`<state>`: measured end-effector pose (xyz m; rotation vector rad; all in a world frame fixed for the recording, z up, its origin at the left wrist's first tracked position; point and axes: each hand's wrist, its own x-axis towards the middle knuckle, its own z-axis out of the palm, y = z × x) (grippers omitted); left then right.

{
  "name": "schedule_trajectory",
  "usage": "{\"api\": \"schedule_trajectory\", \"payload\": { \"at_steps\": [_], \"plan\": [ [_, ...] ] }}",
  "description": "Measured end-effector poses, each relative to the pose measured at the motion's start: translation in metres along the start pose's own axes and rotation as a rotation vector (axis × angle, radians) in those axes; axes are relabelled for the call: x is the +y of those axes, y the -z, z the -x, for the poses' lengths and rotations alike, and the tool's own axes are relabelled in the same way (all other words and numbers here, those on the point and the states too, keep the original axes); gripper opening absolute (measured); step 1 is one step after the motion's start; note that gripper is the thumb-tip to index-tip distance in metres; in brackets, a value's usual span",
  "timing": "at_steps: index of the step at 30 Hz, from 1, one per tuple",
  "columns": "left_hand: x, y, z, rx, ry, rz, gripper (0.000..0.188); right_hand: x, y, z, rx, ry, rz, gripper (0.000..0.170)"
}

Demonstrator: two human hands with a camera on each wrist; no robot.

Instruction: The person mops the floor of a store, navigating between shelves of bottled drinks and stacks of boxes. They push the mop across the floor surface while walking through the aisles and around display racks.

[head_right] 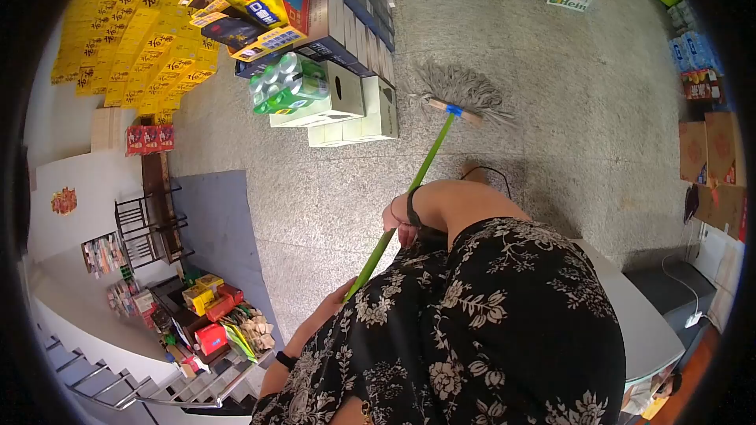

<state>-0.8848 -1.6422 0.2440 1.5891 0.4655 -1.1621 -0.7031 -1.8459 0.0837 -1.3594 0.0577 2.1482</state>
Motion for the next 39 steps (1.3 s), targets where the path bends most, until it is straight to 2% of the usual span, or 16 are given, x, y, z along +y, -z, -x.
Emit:
{"api": "schedule_trajectory", "payload": {
  "at_steps": [6,8,9,12,19,20,21,23,25,27,28,29,34,35,37,39],
  "plan": [
    [0.054,-0.01,-0.043,0.07,0.032,-0.01,0.062,-0.015,0.036,0.057,0.164,-0.018,0.169,0.045],
    [0.085,-0.01,-0.072,0.035,0.033,0.079,0.061,0.049,0.112,-0.023,0.158,0.058,-0.013,0.044],
    [0.102,-0.01,-0.087,0.003,0.036,0.166,0.06,0.022,0.135,-0.066,0.15,0.136,-0.194,0.043],
    [0.149,-0.018,-0.143,0.016,-0.026,0.207,0.06,-0.004,0.159,0.049,0.404,0.101,-0.165,0.039],
    [0.324,-0.051,-0.275,0.106,-0.056,0.311,0.059,-0.014,0.322,0.134,0.798,0.184,-0.412,0.027],
    [0.346,-0.055,-0.297,0.11,-0.087,0.31,0.056,-0.002,0.388,0.078,0.908,0.204,0.007,0.026],
    [0.371,-0.058,-0.315,0.109,-0.086,0.306,0.056,-0.008,0.413,0.098,0.909,0.205,0.002,0.026],
    [0.422,-0.063,-0.345,0.136,-0.107,0.278,0.054,-0.023,0.444,0.158,0.842,0.159,-0.345,0.033],
    [0.462,-0.064,-0.371,0.167,-0.113,0.254,0.049,-0.028,0.481,0.172,1.005,0.214,-0.298,0.029],
    [0.492,-0.063,-0.389,0.141,-0.126,0.277,0.045,-0.036,0.536,0.16,0.958,-0.055,0.708,0.026],
    [0.497,-0.058,-0.403,0.133,-0.144,0.297,0.041,-0.034,0.535,0.176,1.049,0.167,-0.085,0.024],
    [0.509,-0.057,-0.402,0.135,-0.143,0.297,0.041,-0.038,0.541,0.18,1.048,0.168,-0.085,0.024],
    [0.529,-0.052,-0.4,0.153,-0.093,0.209,0.05,-0.055,0.553,0.188,1.01,-0.105,0.911,0.023],
    [0.524,-0.05,-0.4,0.156,-0.097,0.211,0.05,-0.055,0.543,0.199,1.012,-0.105,0.915,0.023],
    [0.506,-0.046,-0.397,0.166,-0.092,0.198,0.055,-0.049,0.509,0.223,0.97,0.234,-0.324,0.028],
    [0.482,-0.046,-0.382,0.164,-0.094,0.212,0.056,-0.041,0.497,0.19,0.986,0.278,-0.261,0.036]
  ]
}}
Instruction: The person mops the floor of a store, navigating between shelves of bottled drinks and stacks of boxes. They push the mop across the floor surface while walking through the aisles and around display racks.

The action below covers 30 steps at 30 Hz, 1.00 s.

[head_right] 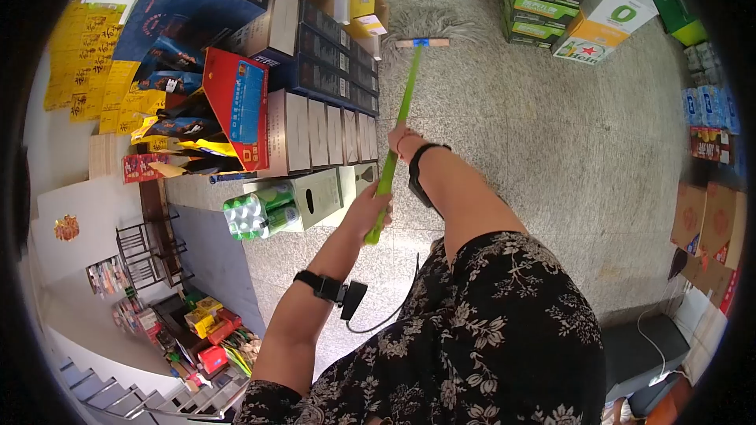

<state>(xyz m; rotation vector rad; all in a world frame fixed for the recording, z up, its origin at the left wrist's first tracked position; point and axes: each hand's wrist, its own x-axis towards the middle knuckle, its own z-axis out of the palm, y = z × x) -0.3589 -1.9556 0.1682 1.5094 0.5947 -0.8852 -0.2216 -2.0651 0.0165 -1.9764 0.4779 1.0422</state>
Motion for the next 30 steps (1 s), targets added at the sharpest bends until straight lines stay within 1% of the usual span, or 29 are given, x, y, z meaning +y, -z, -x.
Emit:
{"api": "schedule_trajectory", "payload": {
  "at_steps": [2,4,6,8,10,11,12,13,14,15,16,18,19,20,22,23,24,25,26,27,28,30],
  "plan": [
    [-0.029,0.011,0.023,-0.002,-0.004,0.007,0.056,0.015,-0.026,0.027,-0.075,0.01,-0.122,0.039],
    [-0.069,0.026,0.051,-0.007,0.06,0.058,0.058,0.03,-0.055,0.066,-0.111,0.038,-0.089,0.037],
    [-0.106,0.043,0.086,-0.034,0.097,0.07,0.064,0.055,-0.092,0.077,-0.343,-0.029,-0.045,0.036],
    [-0.138,0.052,0.125,-0.028,0.118,0.022,0.063,0.069,-0.123,0.106,-0.424,-0.055,0.103,0.036],
    [-0.164,0.058,0.162,-0.021,0.143,-0.022,0.063,0.074,-0.129,0.155,-0.478,-0.049,0.157,0.035],
    [-0.174,0.058,0.182,-0.025,0.167,0.018,0.062,0.082,-0.141,0.159,-0.605,-0.044,0.258,0.041],
    [-0.186,0.059,0.199,-0.029,0.191,0.058,0.062,0.077,-0.141,0.177,-0.61,-0.041,0.267,0.041],
    [-0.2,0.06,0.213,-0.024,0.189,0.067,0.062,0.071,-0.14,0.194,-0.735,-0.084,0.389,0.045],
    [-0.214,0.06,0.227,-0.015,0.198,-0.009,0.062,0.068,-0.139,0.206,-0.858,-0.129,0.513,0.05],
    [-0.226,0.06,0.239,-0.006,0.211,-0.084,0.062,0.073,-0.148,0.211,-0.905,-0.112,0.52,0.056],
    [-0.234,0.058,0.249,-0.002,0.211,-0.079,0.062,0.076,-0.154,0.213,-0.907,-0.111,0.526,0.056],
    [-0.243,0.057,0.262,-0.011,0.193,-0.114,0.061,0.065,-0.15,0.234,-1.018,-0.144,0.652,0.057],
    [-0.248,0.059,0.263,-0.03,0.149,-0.175,0.062,0.065,-0.15,0.24,-1.031,-0.147,0.664,0.06],
    [-0.249,0.06,0.261,-0.03,0.146,-0.177,0.062,0.065,-0.151,0.24,-1.028,-0.145,0.664,0.06],
    [-0.248,0.06,0.256,-0.034,0.111,-0.275,0.063,0.069,-0.152,0.234,-0.993,-0.155,0.64,0.058],
    [-0.244,0.06,0.253,-0.035,0.111,-0.273,0.063,0.066,-0.146,0.231,-0.991,-0.126,0.618,0.058],
    [-0.238,0.061,0.248,-0.022,0.135,-0.28,0.063,0.064,-0.14,0.229,-0.994,-0.128,0.619,0.058],
    [-0.229,0.062,0.24,-0.009,0.16,-0.291,0.063,0.06,-0.133,0.226,-0.947,-0.083,0.602,0.058],
    [-0.208,0.059,0.234,-0.01,0.163,-0.298,0.063,0.055,-0.125,0.222,-0.899,-0.036,0.579,0.058],
    [-0.179,0.054,0.229,-0.021,0.192,-0.301,0.062,0.056,-0.126,0.208,-0.845,-0.032,0.555,0.057],
    [-0.155,0.05,0.217,-0.034,0.221,-0.307,0.061,0.048,-0.113,0.205,-0.841,-0.029,0.545,0.057],
    [-0.125,0.044,0.186,-0.05,0.233,-0.297,0.061,0.029,-0.078,0.202,-0.702,0.025,0.631,0.06]
  ]
}}
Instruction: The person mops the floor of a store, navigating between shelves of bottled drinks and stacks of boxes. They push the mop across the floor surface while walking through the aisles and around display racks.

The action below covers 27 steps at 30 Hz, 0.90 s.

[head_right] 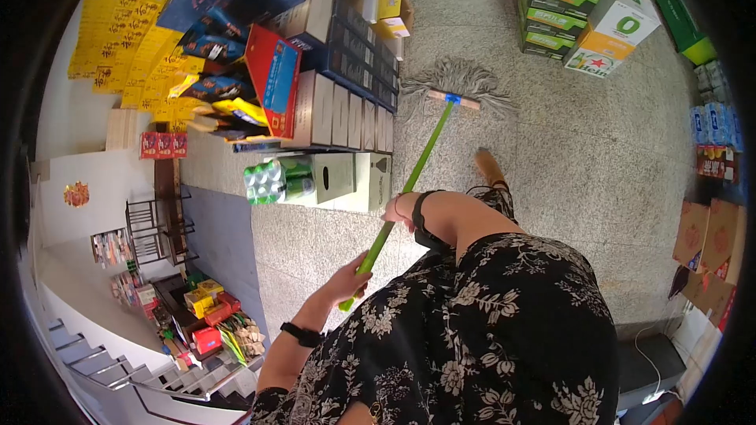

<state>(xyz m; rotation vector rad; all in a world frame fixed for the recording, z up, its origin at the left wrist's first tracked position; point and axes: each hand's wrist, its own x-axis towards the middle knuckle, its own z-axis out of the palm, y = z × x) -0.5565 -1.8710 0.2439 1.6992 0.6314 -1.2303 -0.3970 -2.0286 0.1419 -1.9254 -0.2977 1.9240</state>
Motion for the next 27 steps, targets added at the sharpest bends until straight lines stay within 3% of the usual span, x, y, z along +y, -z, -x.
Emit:
{"api": "schedule_trajectory", "payload": {
  "at_steps": [5,11,14,17,19,20,22,27],
  "plan": [
    [0.122,-0.005,-0.073,-0.039,-0.077,0.001,0.059,0.051,0.111,-0.01,0.179,0.006,-0.163,0.06],
    [0.284,-0.017,-0.186,-0.09,-0.154,0.109,0.059,0.127,0.283,0.005,0.344,0.042,0.068,0.05],
    [0.356,-0.023,-0.233,-0.055,-0.203,0.043,0.059,0.168,0.361,-0.023,0.436,-0.021,-0.005,0.041],
    [0.421,-0.032,-0.248,-0.022,-0.203,0.061,0.052,0.197,0.42,-0.046,0.459,-0.077,0.202,0.034],
    [0.448,-0.034,-0.26,-0.025,-0.201,0.06,0.052,0.205,0.443,-0.016,0.613,-0.052,-0.149,0.03],
    [0.458,-0.036,-0.263,-0.025,-0.2,0.064,0.052,0.206,0.451,0.001,0.613,-0.054,-0.153,0.03],
    [0.472,-0.038,-0.262,-0.019,-0.212,0.078,0.052,0.204,0.465,0.023,0.443,-0.028,0.103,0.03],
    [0.464,-0.033,-0.255,-0.032,-0.201,0.073,0.052,0.212,0.452,-0.015,0.537,-0.071,-0.108,0.031]
  ]
}}
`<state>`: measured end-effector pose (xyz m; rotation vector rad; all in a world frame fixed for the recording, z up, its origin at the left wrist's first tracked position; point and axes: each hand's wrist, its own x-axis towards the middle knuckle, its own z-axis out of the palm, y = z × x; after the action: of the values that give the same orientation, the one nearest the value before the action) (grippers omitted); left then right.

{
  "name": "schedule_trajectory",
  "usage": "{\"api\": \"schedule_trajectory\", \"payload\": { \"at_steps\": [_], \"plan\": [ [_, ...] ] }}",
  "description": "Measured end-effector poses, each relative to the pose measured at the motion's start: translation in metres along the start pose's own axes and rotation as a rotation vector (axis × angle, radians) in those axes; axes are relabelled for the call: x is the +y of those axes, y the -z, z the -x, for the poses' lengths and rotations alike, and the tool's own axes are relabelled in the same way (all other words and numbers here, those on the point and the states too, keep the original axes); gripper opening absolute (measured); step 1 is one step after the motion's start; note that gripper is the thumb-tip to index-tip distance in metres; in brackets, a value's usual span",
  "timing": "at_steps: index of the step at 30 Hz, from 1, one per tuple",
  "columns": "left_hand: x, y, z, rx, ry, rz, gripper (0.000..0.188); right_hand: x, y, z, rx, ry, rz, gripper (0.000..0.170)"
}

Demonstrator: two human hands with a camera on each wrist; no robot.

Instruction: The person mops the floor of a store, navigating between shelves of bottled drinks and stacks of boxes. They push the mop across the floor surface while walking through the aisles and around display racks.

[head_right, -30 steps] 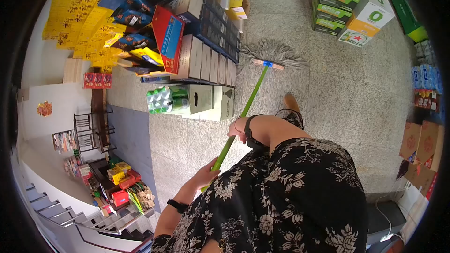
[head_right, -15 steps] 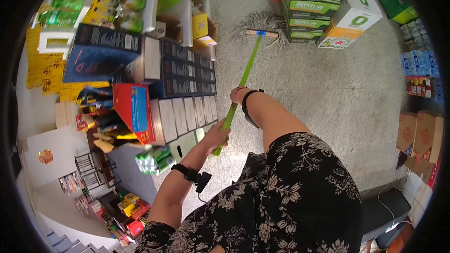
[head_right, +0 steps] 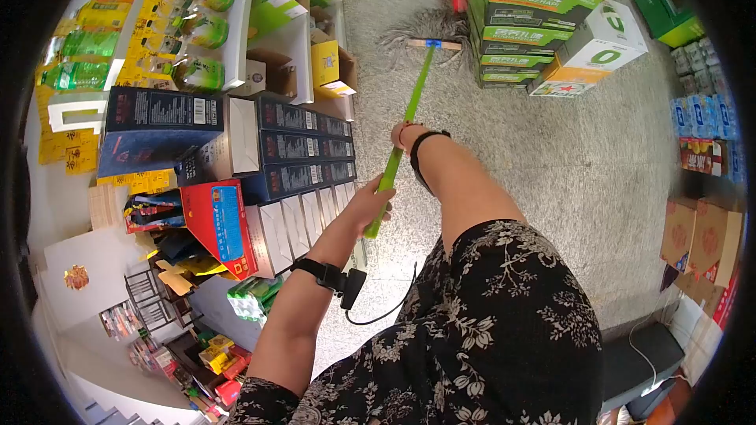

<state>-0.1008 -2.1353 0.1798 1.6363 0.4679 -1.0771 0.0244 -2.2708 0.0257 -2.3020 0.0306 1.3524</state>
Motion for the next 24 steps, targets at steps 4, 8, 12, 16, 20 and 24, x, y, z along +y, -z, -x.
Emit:
{"api": "schedule_trajectory", "payload": {
  "at_steps": [4,8,12,16,20,24],
  "plan": [
    [-0.056,0.013,0.026,0.014,0.023,0.015,0.054,-0.024,-0.048,0.033,-0.103,-0.168,-0.364,0.034],
    [-0.119,0.028,0.1,-0.011,0.047,-0.027,0.061,-0.064,-0.1,0.129,-0.177,0.03,-0.107,0.048],
    [-0.2,0.038,0.184,0.02,0.155,-0.002,0.064,-0.079,-0.184,0.147,-0.42,0.037,-0.181,0.042],
    [-0.25,0.035,0.251,0.052,0.209,0.006,0.063,-0.1,-0.227,0.189,-0.623,0.073,-0.057,0.047],
    [-0.285,0.027,0.288,0.079,0.172,-0.027,0.063,-0.108,-0.258,0.197,-0.758,0.072,0.091,0.048],
    [-0.295,0.014,0.288,0.051,0.1,0.144,0.063,-0.111,-0.257,0.188,-0.858,0.049,0.22,0.052]
  ]
}}
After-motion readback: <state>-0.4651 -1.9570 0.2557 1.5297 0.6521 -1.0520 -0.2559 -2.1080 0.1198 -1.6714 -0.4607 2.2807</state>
